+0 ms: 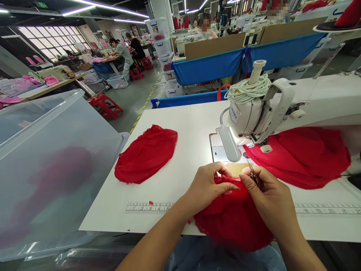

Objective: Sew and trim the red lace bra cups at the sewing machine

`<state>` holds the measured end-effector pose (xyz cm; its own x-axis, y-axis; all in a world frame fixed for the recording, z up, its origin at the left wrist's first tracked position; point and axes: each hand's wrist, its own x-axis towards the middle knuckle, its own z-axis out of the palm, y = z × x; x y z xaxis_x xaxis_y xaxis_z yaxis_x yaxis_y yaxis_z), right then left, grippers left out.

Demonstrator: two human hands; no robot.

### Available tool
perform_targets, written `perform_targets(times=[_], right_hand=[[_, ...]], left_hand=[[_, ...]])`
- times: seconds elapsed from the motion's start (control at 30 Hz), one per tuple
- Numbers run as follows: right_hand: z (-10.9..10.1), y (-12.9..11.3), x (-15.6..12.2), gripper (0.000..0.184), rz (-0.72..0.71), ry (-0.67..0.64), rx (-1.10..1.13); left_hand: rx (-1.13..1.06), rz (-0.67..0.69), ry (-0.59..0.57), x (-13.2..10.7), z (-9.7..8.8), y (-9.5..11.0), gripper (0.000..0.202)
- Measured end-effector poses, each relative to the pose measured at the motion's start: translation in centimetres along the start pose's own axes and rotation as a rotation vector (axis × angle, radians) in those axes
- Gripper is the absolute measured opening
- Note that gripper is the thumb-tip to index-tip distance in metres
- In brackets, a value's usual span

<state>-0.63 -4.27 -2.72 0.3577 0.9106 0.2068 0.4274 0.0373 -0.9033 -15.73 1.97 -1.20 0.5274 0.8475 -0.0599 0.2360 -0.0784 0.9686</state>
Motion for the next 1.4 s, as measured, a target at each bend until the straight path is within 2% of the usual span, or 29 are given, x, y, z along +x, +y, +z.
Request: perform_targets(times=[0.2,0.37,0.53,0.67,0.8,0.87,0.9,0.93,0.97,1.0,1.1,1.13,1.2,1.27,1.4], right_hand=[[0.3,0.1,0.0,0.016,-0.047,0.037,-0.011],[0.2,0.4,0.0,0.022,0.019,-0.040,0.017],[0.3,0.8,-0.2,0.021,-0.002,-0.035,-0.021],[0.5,1.0,-0.2,0.022,-0.031,-0.035,-0.052],[0.6,1.0,-0.1,0.022,-0.040,-0.023,-0.080],[0.7,0.9,-0.2,0.023,-0.049,0.013,-0.091],[0.6,0.9,-0.3,0.024,-0.050,0.036,-0.100],[0.4,0.9,-0.4,0.025,-0.048,0.067,-0.117],[0.1,0.9,-0.6,0.026,-0.042,0.097,-0.140],[-0.4,1.0,-0.8,0.027,-0.036,0.133,-0.167],[-2.4,2.2,-1.6,0.027,-0.048,0.182,-0.283],[-3.3,2.8,-1.8,0.029,-0.066,0.175,-0.340],[-5.0,4.1,-2.4,0.037,-0.126,0.137,-0.483],[-6.4,5.2,-3.0,0.044,-0.183,0.042,-0.647],[-7.5,6.1,-3.9,0.047,-0.292,0.070,-0.900]], left_hand=[[-0.010,0.042,-0.014,0.0,-0.1,0.2,0.016],[-0.168,0.019,-0.040,0.1,-0.3,-0.3,0.023],[-0.099,0.079,0.175,0.3,-0.3,-0.6,0.021],[-0.209,0.076,0.297,0.5,-0.6,-0.6,0.017],[-0.333,-0.009,0.570,0.9,-1.5,-0.7,0.020],[-0.231,-0.034,0.724,1.0,-1.9,-0.8,0.015],[-0.118,-0.022,0.771,1.0,-2.1,-0.8,0.008],[0.028,-0.002,0.781,1.0,-2.1,-0.9,0.012],[0.182,0.023,0.744,1.0,-2.0,-1.0,0.020],[0.320,0.041,0.658,0.9,-1.9,-1.0,0.024],[0.548,-0.022,0.284,0.6,-1.4,-1.1,0.025],[0.588,-0.054,0.201,0.6,-1.2,-1.1,0.028],[0.671,-0.095,0.141,0.4,-1.0,-1.0,0.028],[0.734,-0.110,0.150,0.3,-0.8,-0.9,0.023],[0.756,-0.091,0.123,0.3,-0.5,-0.8,0.017]])
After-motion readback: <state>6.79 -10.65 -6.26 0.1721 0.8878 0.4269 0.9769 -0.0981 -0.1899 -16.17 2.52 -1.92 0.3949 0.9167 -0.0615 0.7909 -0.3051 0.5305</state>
